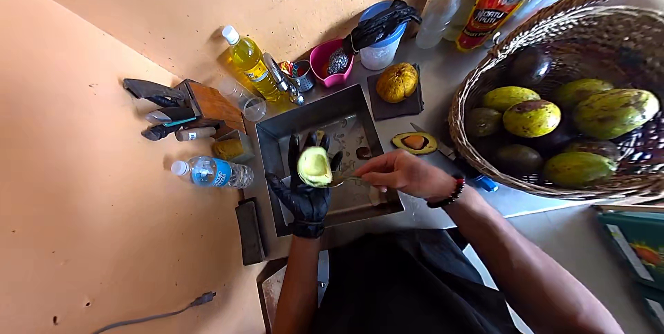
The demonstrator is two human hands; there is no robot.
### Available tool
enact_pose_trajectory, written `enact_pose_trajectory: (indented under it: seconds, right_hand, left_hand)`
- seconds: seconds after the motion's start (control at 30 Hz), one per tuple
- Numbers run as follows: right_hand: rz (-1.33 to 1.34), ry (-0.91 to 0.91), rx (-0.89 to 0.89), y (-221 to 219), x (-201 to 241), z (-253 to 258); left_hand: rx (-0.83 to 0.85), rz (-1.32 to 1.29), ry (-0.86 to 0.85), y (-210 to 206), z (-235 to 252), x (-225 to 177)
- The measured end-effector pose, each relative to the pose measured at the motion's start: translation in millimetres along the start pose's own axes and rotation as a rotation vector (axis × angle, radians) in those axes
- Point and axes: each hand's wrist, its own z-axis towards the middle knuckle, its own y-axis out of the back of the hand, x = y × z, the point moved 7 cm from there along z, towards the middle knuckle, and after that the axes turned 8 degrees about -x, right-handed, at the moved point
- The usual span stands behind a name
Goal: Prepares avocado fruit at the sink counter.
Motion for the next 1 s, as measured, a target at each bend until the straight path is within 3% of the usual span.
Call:
enact_pose_trajectory:
  seconds: [0.1, 0.2, 0.33, 0.47, 0.63, 0.8, 0.9, 1.0]
  right_hand:
    - [-0.581, 0.164, -0.11, 23.5, 30.6, 7.6]
    - [-0.897, 0.215, -0.142, -2.5, 40.8, 7.2]
    - [-1.059, 0.676, -0.382, -34.0, 18.3, -2.4]
    - [-1.059, 0.819, -0.443, -43.5, -15.8, -10.9]
    - [-0.909, 0.751, -0.496, -60.3, -38.1, -22.3]
    - [-0.507, 0.403, -0.52, -69.0, -48.6, -23.7]
    - [-0.263, 0.162, -0.399, -70.8, -54.4, -11.3]
    - [-0.198, 0.071, -0.255, -75.6, -57.6, 3.3]
  left_hand:
    - [-0.036, 0.123, 0.032, 2.6, -1.0, 1.1]
    - [-0.281, 0.243, 0.1, 18.4, -5.6, 16.5]
    - [-0.565, 0.276, 0.145, 29.8, -9.4, 24.9]
    - [-0.663, 0.308, 0.016, 45.0, -12.1, 23.5]
    - [-0.692, 0.39, -0.153, 42.6, -9.6, 18.1]
    - [-0.628, 0.49, -0.259, -6.5, -37.3, 4.7]
    - [-0.535, 0.588, -0.267, -28.2, -59.5, -3.2]
    - [-0.575, 0.395, -0.271, 4.8, -53.7, -5.9]
